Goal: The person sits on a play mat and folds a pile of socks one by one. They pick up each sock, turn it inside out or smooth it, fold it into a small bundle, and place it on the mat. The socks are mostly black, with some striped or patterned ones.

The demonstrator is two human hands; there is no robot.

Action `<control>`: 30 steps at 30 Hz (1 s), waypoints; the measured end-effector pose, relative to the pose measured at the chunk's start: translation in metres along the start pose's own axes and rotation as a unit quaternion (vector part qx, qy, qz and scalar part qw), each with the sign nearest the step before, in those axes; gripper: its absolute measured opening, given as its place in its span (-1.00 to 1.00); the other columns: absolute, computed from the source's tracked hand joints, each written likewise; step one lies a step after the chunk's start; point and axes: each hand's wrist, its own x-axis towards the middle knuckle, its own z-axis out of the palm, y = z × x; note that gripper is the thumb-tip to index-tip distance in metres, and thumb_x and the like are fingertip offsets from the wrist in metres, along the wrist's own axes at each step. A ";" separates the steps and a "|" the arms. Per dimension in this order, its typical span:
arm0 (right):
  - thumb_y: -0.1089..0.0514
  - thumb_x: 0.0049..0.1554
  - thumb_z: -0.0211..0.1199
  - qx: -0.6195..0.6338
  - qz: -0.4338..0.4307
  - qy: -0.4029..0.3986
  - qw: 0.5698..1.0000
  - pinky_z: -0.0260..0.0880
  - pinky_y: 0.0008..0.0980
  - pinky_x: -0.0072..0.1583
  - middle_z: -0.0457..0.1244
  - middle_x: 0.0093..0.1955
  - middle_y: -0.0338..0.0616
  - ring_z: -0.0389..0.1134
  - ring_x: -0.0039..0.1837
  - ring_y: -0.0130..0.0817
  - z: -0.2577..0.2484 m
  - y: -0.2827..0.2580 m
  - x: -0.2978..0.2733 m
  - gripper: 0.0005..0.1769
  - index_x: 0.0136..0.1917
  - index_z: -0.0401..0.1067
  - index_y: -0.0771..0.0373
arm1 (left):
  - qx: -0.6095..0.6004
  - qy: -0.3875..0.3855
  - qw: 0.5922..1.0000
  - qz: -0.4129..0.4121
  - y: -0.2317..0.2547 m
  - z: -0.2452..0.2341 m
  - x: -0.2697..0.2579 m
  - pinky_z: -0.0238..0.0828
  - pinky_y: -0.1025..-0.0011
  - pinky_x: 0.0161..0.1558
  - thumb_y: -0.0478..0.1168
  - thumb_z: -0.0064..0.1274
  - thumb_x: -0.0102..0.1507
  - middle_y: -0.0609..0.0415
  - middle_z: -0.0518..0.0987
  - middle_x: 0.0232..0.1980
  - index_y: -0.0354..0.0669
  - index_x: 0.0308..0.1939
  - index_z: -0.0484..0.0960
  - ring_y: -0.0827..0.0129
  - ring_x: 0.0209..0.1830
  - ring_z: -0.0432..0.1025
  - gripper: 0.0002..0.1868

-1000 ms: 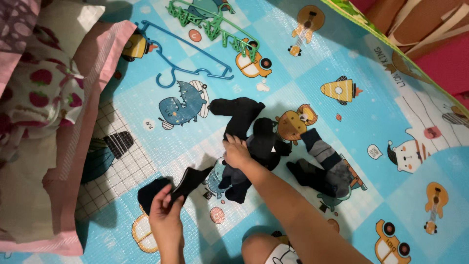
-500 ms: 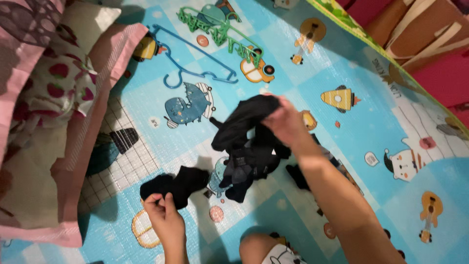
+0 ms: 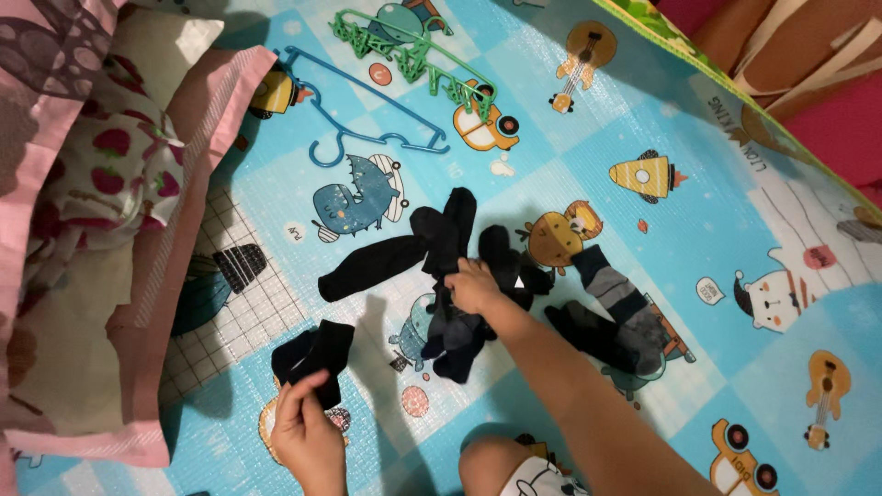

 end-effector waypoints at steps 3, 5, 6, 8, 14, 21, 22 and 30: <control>0.06 0.02 0.27 0.036 -0.034 0.087 0.995 0.08 0.14 0.27 0.15 0.36 0.14 0.18 0.34 0.10 0.013 0.010 0.008 -0.63 0.12 0.52 0.13 | -0.029 -0.011 0.999 -0.039 0.011 0.008 0.007 0.38 0.61 -0.09 -0.44 -0.12 0.41 0.12 0.53 -0.04 -0.31 0.10 0.63 0.57 -0.10 0.42 -0.75; 0.09 0.07 0.30 0.081 -0.034 0.152 0.984 0.16 0.09 0.24 0.22 0.29 0.09 0.26 0.28 0.04 0.014 0.017 0.011 -0.63 0.16 0.50 0.13 | -0.044 -0.019 0.998 -0.030 0.015 0.011 0.010 0.35 0.61 -0.07 -0.43 -0.12 0.43 0.11 0.52 0.01 -0.32 0.17 0.61 0.55 -0.07 0.41 -0.72; 0.10 0.09 0.31 0.102 -0.034 0.186 0.977 0.20 0.06 0.22 0.25 0.25 0.07 0.30 0.25 0.01 0.011 0.019 0.012 -0.63 0.18 0.49 0.13 | -0.051 -0.019 0.997 -0.051 0.017 0.013 0.012 0.32 0.59 -0.15 -0.42 -0.10 0.42 0.11 0.51 0.00 -0.32 0.17 0.61 0.55 -0.13 0.38 -0.72; 0.13 0.16 0.29 0.305 0.050 0.195 0.931 0.36 -0.22 0.17 0.35 0.13 -0.06 0.40 0.13 -0.21 -0.004 0.027 0.013 -0.79 0.09 0.52 0.13 | -0.063 -0.015 0.993 -0.095 0.020 0.012 0.012 0.25 0.57 -0.32 -0.40 -0.08 0.40 0.12 0.49 -0.01 -0.32 0.16 0.62 0.53 -0.26 0.33 -0.72; 0.31 0.28 0.27 0.683 -0.068 0.133 0.715 0.32 -0.44 0.07 0.29 0.06 -0.27 0.31 0.10 -0.47 -0.100 0.036 -0.026 -0.80 0.14 0.32 0.25 | -0.103 -0.029 0.994 -0.027 0.037 0.016 0.018 0.43 0.62 -0.03 -0.40 -0.03 0.37 0.11 0.54 0.04 -0.31 0.10 0.60 0.57 -0.07 0.48 -0.76; 0.34 0.21 0.19 0.730 -0.149 -0.014 0.667 0.37 -0.43 0.23 0.32 0.16 -0.18 0.34 0.18 -0.50 -0.215 -0.026 -0.123 -0.72 0.20 0.33 0.24 | -0.022 -0.078 0.996 0.025 0.103 0.018 0.026 0.34 0.54 -0.19 -0.39 0.01 0.36 0.05 0.62 -0.02 -0.28 -0.03 0.70 0.45 -0.18 0.44 -0.82; 0.35 0.21 0.22 0.719 -0.180 -0.017 0.671 0.37 -0.42 0.22 0.33 0.14 -0.17 0.34 0.17 -0.48 -0.221 -0.028 -0.129 -0.73 0.18 0.30 0.24 | -0.022 -0.090 0.994 0.052 0.117 0.017 0.027 0.37 0.54 -0.13 -0.39 -0.01 0.35 0.05 0.63 -0.02 -0.27 -0.01 0.70 0.45 -0.14 0.46 -0.80; 0.41 0.25 0.30 0.614 -0.280 0.107 0.730 0.31 -0.43 0.17 0.27 0.05 -0.22 0.29 0.11 -0.47 -0.270 -0.052 -0.158 -0.80 0.14 0.39 0.34 | -0.082 -0.196 0.968 0.129 0.217 0.002 0.031 0.39 0.52 0.09 -0.39 -0.18 0.35 0.08 0.68 -0.02 -0.25 0.12 0.65 0.49 -0.01 0.50 -0.66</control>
